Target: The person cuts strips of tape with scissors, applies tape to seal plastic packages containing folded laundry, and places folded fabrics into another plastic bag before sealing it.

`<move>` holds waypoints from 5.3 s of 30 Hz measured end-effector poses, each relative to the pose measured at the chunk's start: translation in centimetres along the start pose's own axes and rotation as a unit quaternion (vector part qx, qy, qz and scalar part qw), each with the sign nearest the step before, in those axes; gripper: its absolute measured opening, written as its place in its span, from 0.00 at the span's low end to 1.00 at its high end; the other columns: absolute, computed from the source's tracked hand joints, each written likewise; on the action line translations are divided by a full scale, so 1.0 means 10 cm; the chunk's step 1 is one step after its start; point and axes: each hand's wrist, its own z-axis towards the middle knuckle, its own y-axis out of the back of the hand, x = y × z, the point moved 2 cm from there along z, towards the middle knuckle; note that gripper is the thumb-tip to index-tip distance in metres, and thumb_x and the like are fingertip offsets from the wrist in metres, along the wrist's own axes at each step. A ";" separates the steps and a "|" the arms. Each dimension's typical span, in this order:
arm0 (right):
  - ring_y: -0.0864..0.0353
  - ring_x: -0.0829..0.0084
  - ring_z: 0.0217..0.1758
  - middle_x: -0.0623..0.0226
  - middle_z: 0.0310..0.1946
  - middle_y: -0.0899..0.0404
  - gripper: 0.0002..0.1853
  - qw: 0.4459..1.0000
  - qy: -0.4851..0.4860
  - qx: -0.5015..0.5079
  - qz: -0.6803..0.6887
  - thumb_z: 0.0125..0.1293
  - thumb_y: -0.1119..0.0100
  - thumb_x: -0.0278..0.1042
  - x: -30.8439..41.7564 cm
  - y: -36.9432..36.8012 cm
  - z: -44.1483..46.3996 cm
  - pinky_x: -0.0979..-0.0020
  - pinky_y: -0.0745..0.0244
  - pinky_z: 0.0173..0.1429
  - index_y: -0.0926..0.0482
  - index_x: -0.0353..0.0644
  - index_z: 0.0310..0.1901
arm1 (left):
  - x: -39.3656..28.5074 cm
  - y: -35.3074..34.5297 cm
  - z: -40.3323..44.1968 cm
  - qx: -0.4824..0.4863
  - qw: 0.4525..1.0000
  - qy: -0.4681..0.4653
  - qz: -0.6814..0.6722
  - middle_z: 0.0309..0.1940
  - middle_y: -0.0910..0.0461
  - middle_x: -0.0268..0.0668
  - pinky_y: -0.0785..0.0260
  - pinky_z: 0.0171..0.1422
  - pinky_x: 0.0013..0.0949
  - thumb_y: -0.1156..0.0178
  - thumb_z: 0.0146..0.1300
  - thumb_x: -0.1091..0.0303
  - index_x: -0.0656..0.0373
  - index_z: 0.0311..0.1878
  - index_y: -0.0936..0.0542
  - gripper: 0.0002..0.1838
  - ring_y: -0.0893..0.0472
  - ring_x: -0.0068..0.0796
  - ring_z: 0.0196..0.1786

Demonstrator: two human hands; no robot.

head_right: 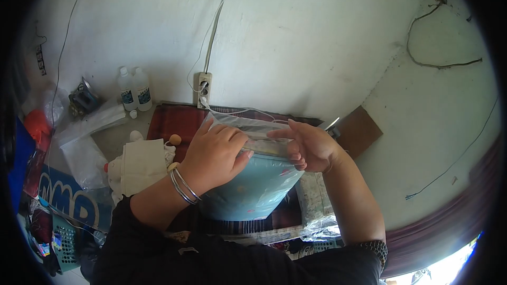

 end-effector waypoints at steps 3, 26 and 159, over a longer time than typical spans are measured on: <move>0.38 0.78 0.14 0.71 0.13 0.32 0.32 1.000 0.001 -0.017 -0.015 0.75 0.69 0.58 0.01 0.04 -0.01 0.76 0.41 0.20 0.34 0.39 0.64 | -0.03 0.01 0.02 0.007 1.000 0.011 0.021 0.32 0.22 0.37 0.35 0.60 0.52 0.37 0.57 0.57 0.56 0.41 0.21 0.15 0.21 0.37 0.41; 0.52 0.52 0.76 0.57 0.71 0.44 0.23 0.517 0.229 -0.302 -0.768 0.68 0.51 0.54 -0.36 -0.43 -0.07 0.35 0.53 0.69 0.25 0.57 0.61 | -0.07 -0.07 -0.03 -0.012 0.999 0.019 0.048 0.38 0.26 0.31 0.42 0.57 0.45 0.38 0.58 0.51 0.50 0.46 0.18 0.17 0.26 0.30 0.47; 0.23 0.73 0.30 0.63 0.26 0.22 0.12 0.883 0.461 -0.039 0.083 0.74 0.55 0.36 -0.98 1.03 -1.61 0.71 0.27 0.38 0.26 0.37 0.36 | -1.16 0.16 -0.80 -0.290 0.609 0.440 -0.593 0.24 0.28 0.24 0.35 0.30 0.29 0.48 0.69 0.59 0.52 0.38 0.25 0.08 0.29 0.18 0.26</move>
